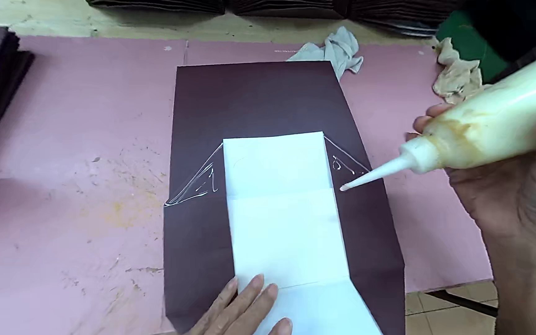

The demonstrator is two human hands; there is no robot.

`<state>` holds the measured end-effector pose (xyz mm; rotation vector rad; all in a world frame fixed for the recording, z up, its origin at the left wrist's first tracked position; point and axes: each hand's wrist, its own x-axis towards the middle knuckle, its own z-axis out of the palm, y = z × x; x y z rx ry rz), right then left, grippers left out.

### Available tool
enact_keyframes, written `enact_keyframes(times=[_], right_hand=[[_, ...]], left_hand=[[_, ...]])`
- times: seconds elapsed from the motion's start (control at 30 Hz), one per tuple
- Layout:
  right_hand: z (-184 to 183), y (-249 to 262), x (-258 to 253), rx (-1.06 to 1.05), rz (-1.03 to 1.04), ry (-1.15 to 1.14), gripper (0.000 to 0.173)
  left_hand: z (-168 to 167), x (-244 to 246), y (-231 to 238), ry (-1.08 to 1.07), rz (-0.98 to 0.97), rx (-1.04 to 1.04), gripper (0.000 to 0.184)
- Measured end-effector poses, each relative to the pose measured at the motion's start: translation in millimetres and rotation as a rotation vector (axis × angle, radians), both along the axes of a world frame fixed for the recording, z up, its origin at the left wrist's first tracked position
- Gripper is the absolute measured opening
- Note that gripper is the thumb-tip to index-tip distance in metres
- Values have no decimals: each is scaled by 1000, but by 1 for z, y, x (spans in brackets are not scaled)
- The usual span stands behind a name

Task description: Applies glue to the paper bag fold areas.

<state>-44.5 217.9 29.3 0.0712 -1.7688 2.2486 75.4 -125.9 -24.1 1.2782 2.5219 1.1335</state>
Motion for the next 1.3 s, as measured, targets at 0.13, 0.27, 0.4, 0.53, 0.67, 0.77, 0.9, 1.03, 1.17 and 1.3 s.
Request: enact_keyframes(times=[0.13, 0.27, 0.4, 0.53, 0.67, 0.77, 0.9, 1.03, 1.17, 1.3], right_hand=[[-1, -18, 0, -139, 27, -158, 37], [0, -21, 0, -249, 28, -169, 23], [-5, -24, 1, -88, 30, -156, 27], [-17, -23, -3, 56, 54, -84, 45], [-14, -37, -6, 217, 24, -50, 45], [-12, -64, -10, 278, 31, -64, 41], [-18, -111, -22, 247, 80, -145, 43], [-17, -127, -29, 217, 128, -156, 40], [-13, -105, -34, 349, -8, -40, 45], [-4, -64, -3, 525, -46, 95, 49]], left_hand=[[-29, 4, 11, 327, 174, -17, 32], [-42, -13, 20, 465, 239, 14, 33], [-46, -26, 14, 424, 197, 10, 59], [-40, -15, 22, 216, 392, 150, 85], [-43, -7, 40, 238, 681, 93, 61], [-48, -3, 47, 287, 748, 144, 57], [-50, 0, 54, 337, 805, 145, 53], [-50, 1, 54, 356, 811, 104, 52], [-48, 1, 53, 365, 752, 35, 44], [-19, 12, 72, 262, 554, -35, 35]])
